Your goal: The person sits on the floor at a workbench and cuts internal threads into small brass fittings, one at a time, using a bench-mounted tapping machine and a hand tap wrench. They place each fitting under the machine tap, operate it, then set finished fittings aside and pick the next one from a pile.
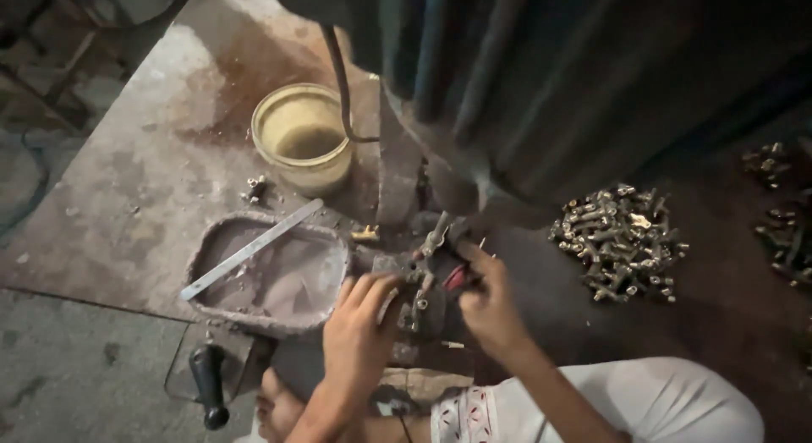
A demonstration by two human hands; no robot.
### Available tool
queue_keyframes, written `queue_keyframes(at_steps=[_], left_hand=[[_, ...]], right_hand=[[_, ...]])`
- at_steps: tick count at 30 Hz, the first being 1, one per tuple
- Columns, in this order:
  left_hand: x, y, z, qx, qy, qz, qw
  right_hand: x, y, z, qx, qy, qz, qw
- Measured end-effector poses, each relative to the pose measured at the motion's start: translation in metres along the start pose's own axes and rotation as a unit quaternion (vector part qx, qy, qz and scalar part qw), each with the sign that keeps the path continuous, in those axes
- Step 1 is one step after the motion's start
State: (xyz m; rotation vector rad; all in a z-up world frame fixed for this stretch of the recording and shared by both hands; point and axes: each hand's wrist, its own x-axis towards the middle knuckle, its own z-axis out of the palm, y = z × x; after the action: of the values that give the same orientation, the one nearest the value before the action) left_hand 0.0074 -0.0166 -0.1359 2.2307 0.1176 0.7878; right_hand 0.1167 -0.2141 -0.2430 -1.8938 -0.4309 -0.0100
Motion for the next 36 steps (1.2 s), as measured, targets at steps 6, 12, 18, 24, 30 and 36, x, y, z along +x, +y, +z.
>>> queue_keyframes(at_steps=[6,12,18,24,30,36], left_hand=[[0.019,-0.012,0.019,0.115,-0.110,0.042,0.986],[-0.018,-0.033,0.011,-0.473,-0.023,-0.471,0.744],[-0.069,-0.061,0.029,-0.468,0.020,-0.450,0.761],[-0.048,-0.038,0.018,-0.471,0.067,-0.463,0.748],[0.038,0.039,-0.046,-0.360,0.044,-0.198,0.910],[0.022,0.010,-0.022,-0.076,0.033,0.166,0.983]], right_hand=[[-0.001,0.010,0.015,-0.009,0.062,-0.082,0.995],[-0.011,-0.005,0.014,-0.014,0.042,-0.106,0.993],[-0.006,0.038,0.013,-0.067,0.027,-0.195,0.978],[-0.001,0.025,0.014,-0.020,0.010,-0.117,0.993],[0.017,0.004,0.005,0.218,-0.097,0.018,0.971],[0.003,0.062,0.003,-0.023,-0.078,-0.006,0.997]])
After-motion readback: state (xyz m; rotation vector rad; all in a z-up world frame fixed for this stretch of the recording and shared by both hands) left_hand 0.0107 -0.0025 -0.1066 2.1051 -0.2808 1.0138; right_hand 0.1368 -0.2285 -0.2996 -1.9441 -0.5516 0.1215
